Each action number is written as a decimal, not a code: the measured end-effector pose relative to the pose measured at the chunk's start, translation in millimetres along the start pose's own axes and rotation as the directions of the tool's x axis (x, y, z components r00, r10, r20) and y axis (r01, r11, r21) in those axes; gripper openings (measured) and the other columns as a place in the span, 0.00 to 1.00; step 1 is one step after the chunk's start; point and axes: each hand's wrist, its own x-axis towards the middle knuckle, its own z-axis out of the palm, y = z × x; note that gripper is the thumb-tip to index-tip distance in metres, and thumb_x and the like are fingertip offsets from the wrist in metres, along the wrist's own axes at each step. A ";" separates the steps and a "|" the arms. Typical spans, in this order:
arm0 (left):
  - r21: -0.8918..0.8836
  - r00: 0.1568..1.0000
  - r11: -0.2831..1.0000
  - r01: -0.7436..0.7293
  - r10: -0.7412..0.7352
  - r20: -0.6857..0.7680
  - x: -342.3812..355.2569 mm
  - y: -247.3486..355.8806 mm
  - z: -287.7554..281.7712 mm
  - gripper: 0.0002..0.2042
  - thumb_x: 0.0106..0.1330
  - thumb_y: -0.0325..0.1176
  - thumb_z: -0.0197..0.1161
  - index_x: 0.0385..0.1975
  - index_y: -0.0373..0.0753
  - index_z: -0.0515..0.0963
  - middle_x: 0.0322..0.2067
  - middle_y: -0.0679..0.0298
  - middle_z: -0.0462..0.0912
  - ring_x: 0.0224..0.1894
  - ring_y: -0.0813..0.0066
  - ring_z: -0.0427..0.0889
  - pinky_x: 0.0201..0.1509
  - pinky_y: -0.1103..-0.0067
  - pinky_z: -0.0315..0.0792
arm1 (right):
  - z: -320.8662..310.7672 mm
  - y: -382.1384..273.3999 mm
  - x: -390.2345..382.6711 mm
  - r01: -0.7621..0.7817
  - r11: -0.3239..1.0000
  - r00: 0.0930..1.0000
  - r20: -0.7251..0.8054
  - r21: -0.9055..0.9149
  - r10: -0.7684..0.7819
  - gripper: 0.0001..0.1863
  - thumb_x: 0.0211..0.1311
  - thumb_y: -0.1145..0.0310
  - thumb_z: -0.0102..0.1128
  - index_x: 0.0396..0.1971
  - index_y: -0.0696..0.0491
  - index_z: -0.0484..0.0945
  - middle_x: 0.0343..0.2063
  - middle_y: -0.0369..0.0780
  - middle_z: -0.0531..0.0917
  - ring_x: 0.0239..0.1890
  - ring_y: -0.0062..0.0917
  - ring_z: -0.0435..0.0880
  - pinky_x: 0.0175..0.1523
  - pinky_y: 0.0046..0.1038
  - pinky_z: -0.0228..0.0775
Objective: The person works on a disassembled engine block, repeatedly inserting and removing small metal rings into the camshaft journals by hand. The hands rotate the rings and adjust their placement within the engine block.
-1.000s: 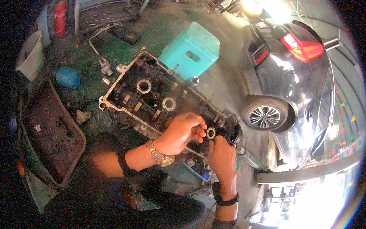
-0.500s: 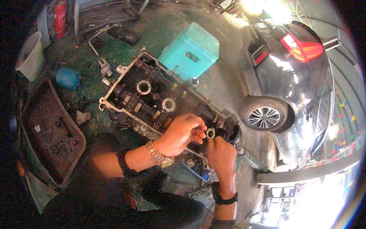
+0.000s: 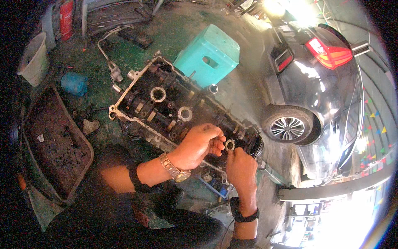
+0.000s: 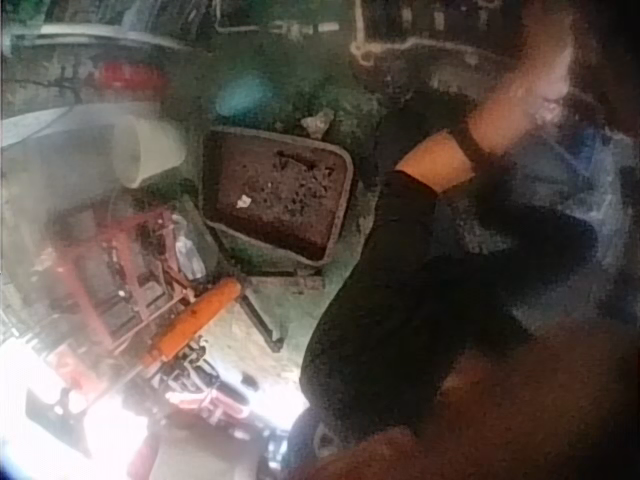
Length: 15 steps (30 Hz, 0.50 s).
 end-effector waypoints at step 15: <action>-0.007 1.000 1.000 -0.006 0.006 -0.006 -0.5 1.8 0.5 0.08 0.70 0.34 0.55 0.34 0.36 0.73 0.32 0.61 0.80 0.29 0.73 0.81 0.30 0.76 0.78 | -5.3 0.4 -2.4 0.050 0.998 0.998 0.022 0.037 -0.051 0.14 0.67 0.62 0.52 0.28 0.58 0.71 0.28 0.53 0.80 0.31 0.53 0.79 0.37 0.49 0.69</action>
